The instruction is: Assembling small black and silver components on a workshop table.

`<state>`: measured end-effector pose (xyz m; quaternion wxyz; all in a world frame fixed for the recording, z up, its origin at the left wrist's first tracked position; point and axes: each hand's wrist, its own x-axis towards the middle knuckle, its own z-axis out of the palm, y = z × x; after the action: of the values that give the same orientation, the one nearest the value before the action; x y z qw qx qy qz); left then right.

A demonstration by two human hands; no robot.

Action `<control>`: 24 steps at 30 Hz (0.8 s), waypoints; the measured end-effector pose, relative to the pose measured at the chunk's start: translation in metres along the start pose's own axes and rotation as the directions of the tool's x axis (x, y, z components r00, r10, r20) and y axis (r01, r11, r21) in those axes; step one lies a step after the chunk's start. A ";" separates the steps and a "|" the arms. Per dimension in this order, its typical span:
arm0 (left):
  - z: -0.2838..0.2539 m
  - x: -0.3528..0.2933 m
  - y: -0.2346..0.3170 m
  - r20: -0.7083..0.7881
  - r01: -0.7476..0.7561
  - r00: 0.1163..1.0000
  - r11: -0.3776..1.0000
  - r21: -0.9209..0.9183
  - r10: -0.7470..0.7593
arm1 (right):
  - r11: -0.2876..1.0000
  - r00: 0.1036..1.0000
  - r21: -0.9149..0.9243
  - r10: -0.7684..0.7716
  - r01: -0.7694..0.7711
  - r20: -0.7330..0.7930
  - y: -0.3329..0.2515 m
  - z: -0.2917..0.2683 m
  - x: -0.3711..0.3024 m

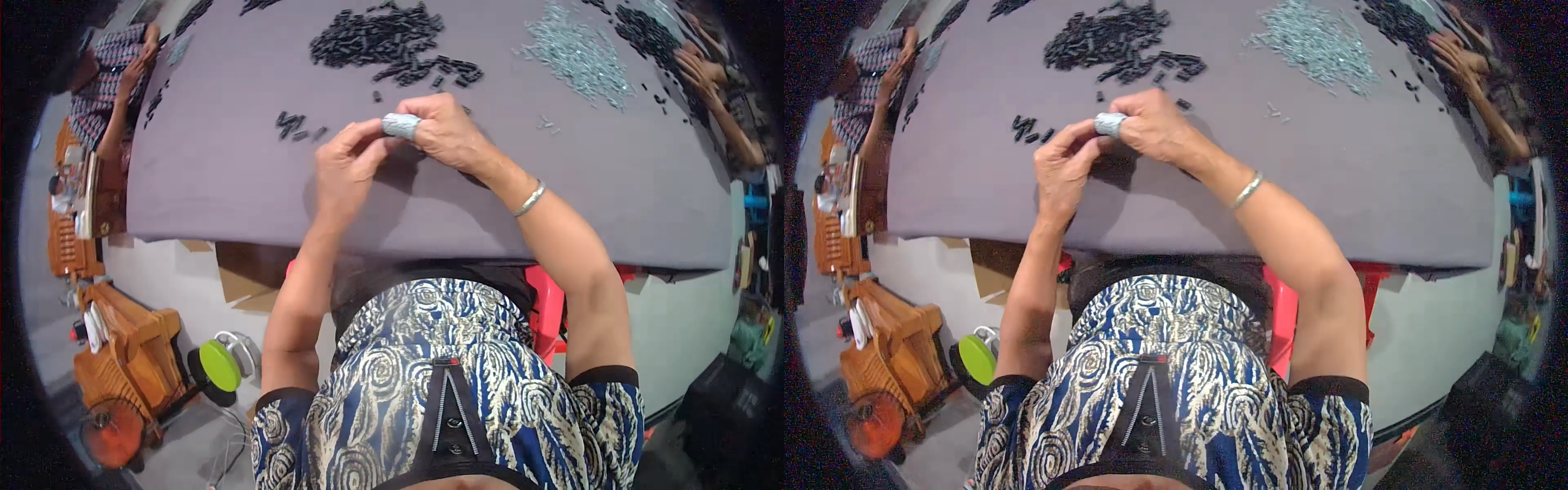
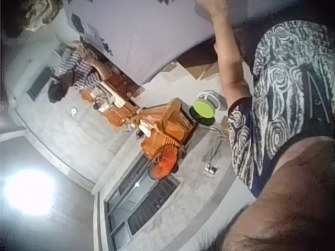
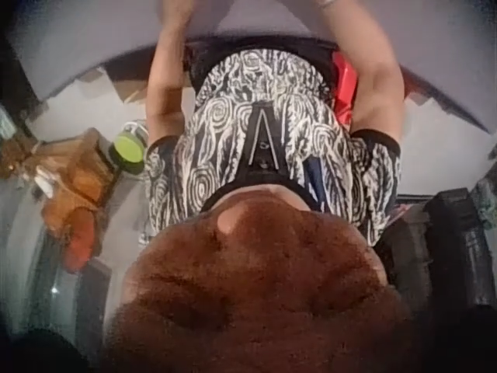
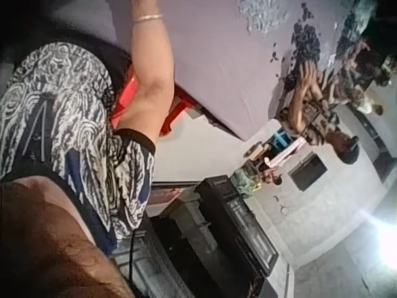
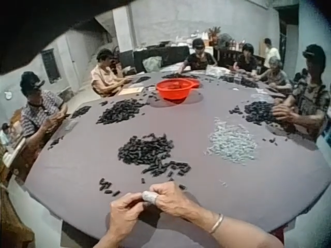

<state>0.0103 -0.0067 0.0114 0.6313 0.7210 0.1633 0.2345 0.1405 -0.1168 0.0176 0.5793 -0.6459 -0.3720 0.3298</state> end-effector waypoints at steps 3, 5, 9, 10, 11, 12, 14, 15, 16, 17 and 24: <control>0.000 0.001 0.002 -0.007 0.036 0.999 0.999 0.011 -0.036 | 0.996 0.999 -0.082 -0.013 0.017 0.050 -0.003 -0.002 0.000; 0.001 0.000 0.006 -0.002 0.007 1.000 0.997 0.078 -0.007 | 0.998 0.999 -0.052 -0.043 0.044 0.017 0.004 0.001 0.002; -0.001 0.002 -0.004 0.031 -0.158 0.987 0.943 0.294 0.156 | 0.983 0.993 -0.154 -0.106 0.096 -0.057 0.004 0.001 0.002; -0.001 0.002 -0.004 0.028 -0.158 0.987 0.943 0.292 0.157 | 0.976 0.987 -0.183 -0.138 0.121 -0.081 0.003 0.002 0.002; 0.000 0.002 -0.003 0.030 -0.169 0.985 0.935 0.312 0.169 | 0.975 0.987 -0.187 -0.138 0.122 -0.079 0.003 0.001 0.002; 0.000 0.002 -0.003 0.029 -0.179 0.983 0.925 0.334 0.180 | 0.962 0.974 -0.221 -0.189 0.158 -0.127 0.002 -0.001 0.002; 0.003 0.002 -0.006 0.002 -0.222 0.971 0.897 0.382 0.240 | 0.921 0.930 -0.330 -0.291 0.208 -0.226 0.002 -0.010 0.007; 0.007 0.000 0.001 0.012 -0.234 0.968 0.883 0.407 0.250 | 0.920 0.907 -0.328 -0.314 0.216 -0.282 0.000 -0.017 0.008; 0.009 0.000 0.001 0.033 -0.269 0.958 0.855 0.443 0.285 | 0.918 0.881 -0.325 -0.335 0.226 -0.335 -0.004 -0.026 0.008; 0.011 0.001 0.001 0.058 -0.307 0.946 0.824 0.476 0.319 | 0.940 0.874 -0.260 -0.310 0.222 -0.375 -0.014 -0.037 0.005; 0.014 -0.002 -0.006 0.030 -0.341 0.923 0.781 0.524 0.383 | 0.711 0.898 -0.700 -0.346 0.063 -0.271 -0.011 -0.087 0.003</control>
<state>0.0166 -0.0181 0.0044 0.3491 0.8723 0.1036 0.3264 0.2156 -0.1579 0.0378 0.3994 -0.8165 -0.4159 -0.0285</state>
